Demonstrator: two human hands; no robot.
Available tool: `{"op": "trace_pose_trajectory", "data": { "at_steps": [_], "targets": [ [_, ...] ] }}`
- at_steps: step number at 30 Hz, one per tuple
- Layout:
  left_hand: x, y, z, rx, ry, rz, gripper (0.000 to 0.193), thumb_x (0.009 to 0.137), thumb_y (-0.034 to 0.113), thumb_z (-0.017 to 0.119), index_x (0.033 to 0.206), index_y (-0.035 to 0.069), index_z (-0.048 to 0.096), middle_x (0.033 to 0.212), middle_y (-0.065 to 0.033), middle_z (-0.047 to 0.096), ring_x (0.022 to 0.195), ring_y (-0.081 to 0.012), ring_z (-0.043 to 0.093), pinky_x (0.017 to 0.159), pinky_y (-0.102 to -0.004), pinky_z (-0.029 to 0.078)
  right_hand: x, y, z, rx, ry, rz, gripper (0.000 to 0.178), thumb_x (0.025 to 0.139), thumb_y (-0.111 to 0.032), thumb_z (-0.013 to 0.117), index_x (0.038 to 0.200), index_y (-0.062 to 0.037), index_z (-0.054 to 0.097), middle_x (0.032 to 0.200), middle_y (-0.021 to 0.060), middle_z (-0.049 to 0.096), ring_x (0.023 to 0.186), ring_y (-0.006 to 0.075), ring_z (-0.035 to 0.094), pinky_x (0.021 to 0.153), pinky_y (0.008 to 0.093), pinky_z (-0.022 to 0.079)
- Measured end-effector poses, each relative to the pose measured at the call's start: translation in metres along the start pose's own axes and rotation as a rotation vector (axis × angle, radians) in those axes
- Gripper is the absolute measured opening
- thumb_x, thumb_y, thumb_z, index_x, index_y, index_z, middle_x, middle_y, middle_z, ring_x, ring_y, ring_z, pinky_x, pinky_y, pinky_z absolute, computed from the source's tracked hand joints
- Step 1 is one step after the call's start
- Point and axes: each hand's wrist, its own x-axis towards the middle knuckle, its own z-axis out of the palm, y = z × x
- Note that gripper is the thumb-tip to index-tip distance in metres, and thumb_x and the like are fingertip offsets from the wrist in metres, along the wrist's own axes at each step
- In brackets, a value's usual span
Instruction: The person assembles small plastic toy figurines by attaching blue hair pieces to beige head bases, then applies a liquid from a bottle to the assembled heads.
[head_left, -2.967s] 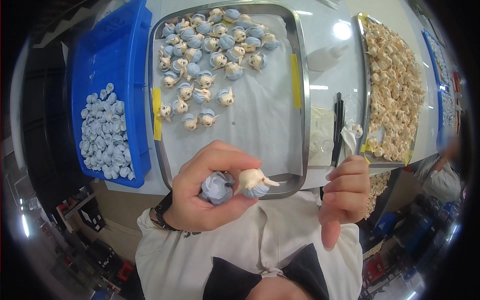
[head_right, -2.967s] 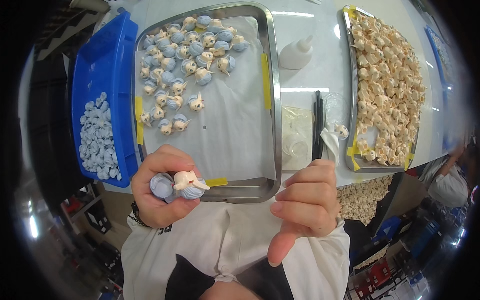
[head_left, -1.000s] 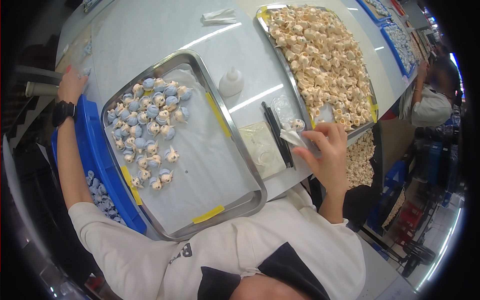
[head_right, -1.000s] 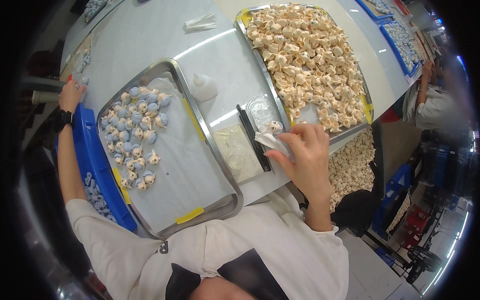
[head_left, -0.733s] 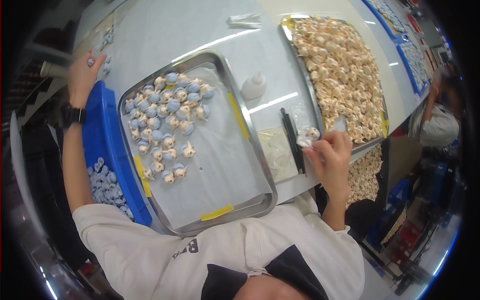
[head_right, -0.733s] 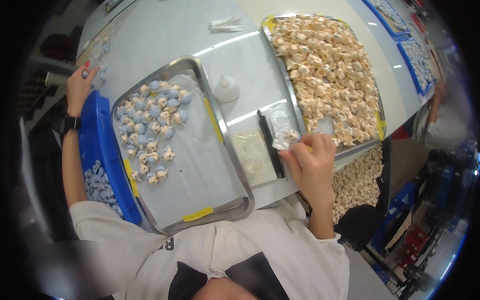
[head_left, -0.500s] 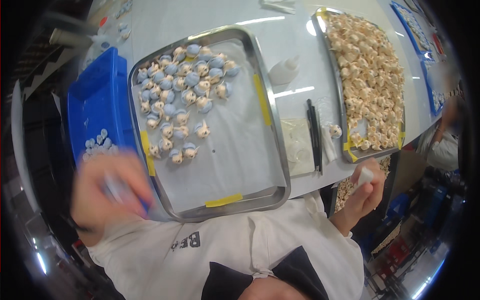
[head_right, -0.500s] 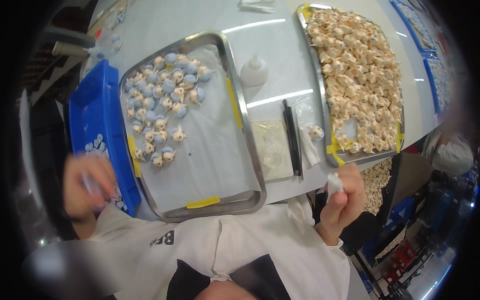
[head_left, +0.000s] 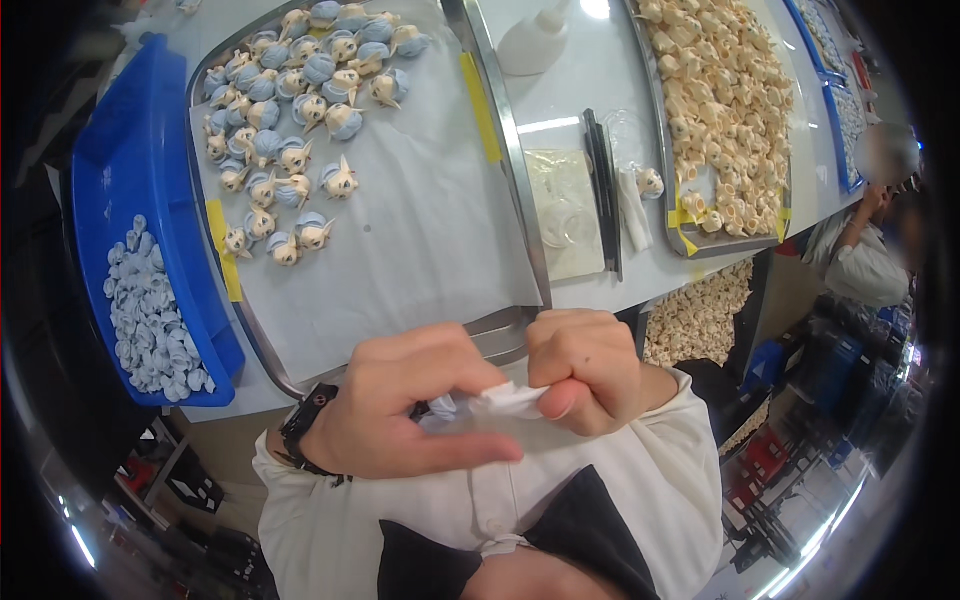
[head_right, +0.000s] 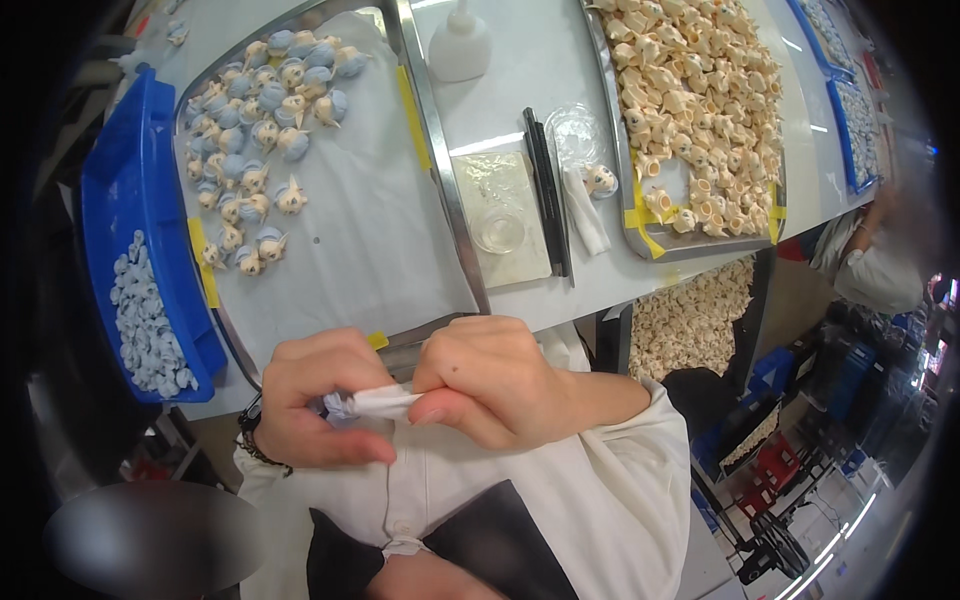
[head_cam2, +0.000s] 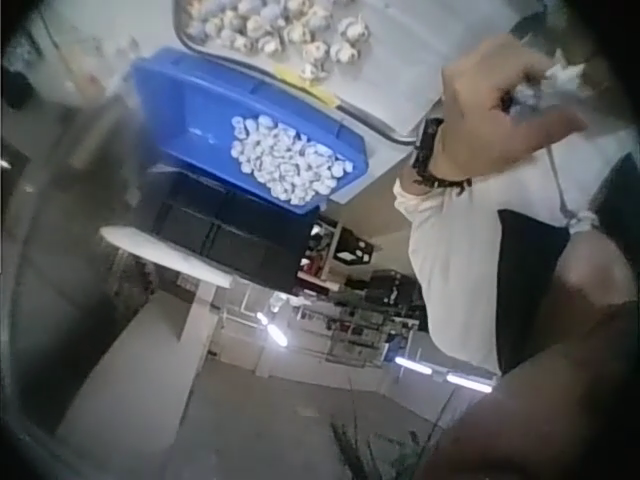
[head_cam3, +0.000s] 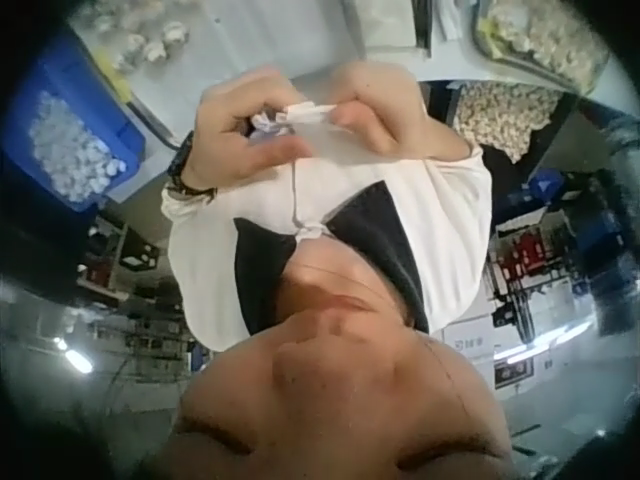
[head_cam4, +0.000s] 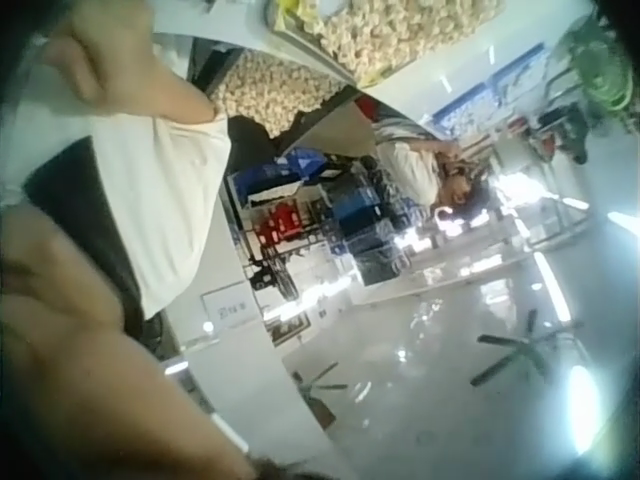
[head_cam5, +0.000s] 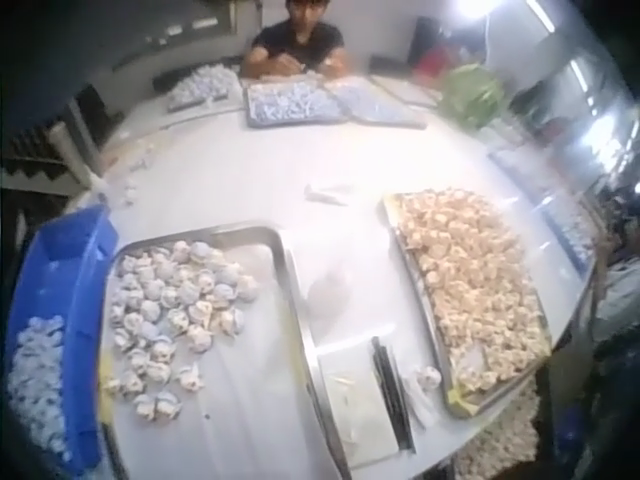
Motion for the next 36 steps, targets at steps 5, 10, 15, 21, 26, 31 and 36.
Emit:
{"op": "trace_pose_trajectory", "data": {
  "at_steps": [5, 10, 15, 21, 26, 31, 36],
  "targets": [
    [-0.001, -0.006, 0.003, -0.060, 0.045, 0.012, 0.016, 0.073, 0.010, 0.071, 0.081, 0.000, 0.061, 0.072, -0.0070, 0.055, 0.060, -0.0160, 0.052, 0.052, -0.0253, 0.039, -0.003, 0.004, 0.005, 0.077, 0.008, -0.010, 0.029, 0.083, -0.026, 0.064, 0.073, -0.0009, 0.054, 0.063, 0.0071, 0.050, 0.052, 0.0232, 0.049, 0.046, 0.0318, 0.037],
    [-0.004, -0.009, 0.001, -0.158, 0.082, -0.008, 0.012, 0.076, 0.008, 0.067, 0.079, -0.001, 0.060, 0.073, -0.0077, 0.056, 0.060, -0.0159, 0.052, 0.053, -0.0249, 0.039, -0.003, 0.006, 0.007, 0.188, 0.100, 0.059, 0.033, 0.080, -0.030, 0.067, 0.069, -0.0017, 0.054, 0.060, 0.0063, 0.049, 0.051, 0.0220, 0.047, 0.044, 0.0304, 0.034],
    [-0.005, -0.009, 0.001, -0.133, 0.045, 0.008, 0.015, 0.073, 0.008, 0.070, 0.082, -0.001, 0.061, 0.073, -0.0079, 0.056, 0.060, -0.0151, 0.052, 0.053, -0.0243, 0.039, 0.000, 0.007, 0.002, 0.034, -0.044, -0.021, 0.035, 0.077, -0.029, 0.070, 0.063, -0.0037, 0.050, 0.057, 0.0048, 0.045, 0.049, 0.0212, 0.043, 0.042, 0.0320, 0.031],
    [-0.008, -0.011, 0.002, -0.107, 0.094, 0.076, 0.019, 0.069, 0.005, 0.073, 0.086, 0.000, 0.066, 0.074, -0.0069, 0.056, 0.061, -0.0142, 0.053, 0.053, -0.0235, 0.040, 0.002, 0.009, 0.000, -0.142, -0.072, -0.218, 0.043, 0.075, -0.043, 0.066, 0.064, -0.0053, 0.048, 0.058, 0.0036, 0.045, 0.048, 0.0211, 0.042, 0.041, 0.0321, 0.029],
    [-0.010, -0.008, 0.003, -0.052, 0.133, 0.135, 0.019, 0.066, 0.003, 0.074, 0.083, 0.001, 0.067, 0.073, -0.0068, 0.056, 0.060, -0.0137, 0.054, 0.053, -0.0232, 0.040, 0.004, 0.010, 0.006, -0.063, 0.057, -0.159, 0.053, 0.073, -0.058, 0.058, 0.071, -0.0049, 0.052, 0.063, 0.0038, 0.049, 0.048, 0.0220, 0.042, 0.042, 0.0315, 0.031],
    [-0.009, -0.007, 0.001, -0.006, 0.069, 0.154, 0.023, 0.063, -0.002, 0.072, 0.085, 0.001, 0.068, 0.073, -0.0055, 0.055, 0.060, -0.0134, 0.053, 0.053, -0.0230, 0.039, 0.000, 0.012, 0.001, -0.052, -0.072, -0.135, 0.048, 0.077, -0.047, 0.064, 0.074, -0.0001, 0.055, 0.062, 0.0054, 0.055, 0.050, 0.0201, 0.048, 0.045, 0.0293, 0.036],
    [-0.008, -0.006, 0.006, 0.004, 0.107, 0.149, 0.021, 0.066, 0.005, 0.071, 0.086, 0.001, 0.068, 0.073, -0.0065, 0.056, 0.060, -0.0131, 0.053, 0.053, -0.0233, 0.039, 0.002, 0.010, 0.007, -0.068, 0.030, -0.153, 0.034, 0.069, -0.029, 0.075, 0.065, -0.0058, 0.051, 0.058, 0.0026, 0.046, 0.049, 0.0205, 0.041, 0.043, 0.0308, 0.028]
  ]
}}
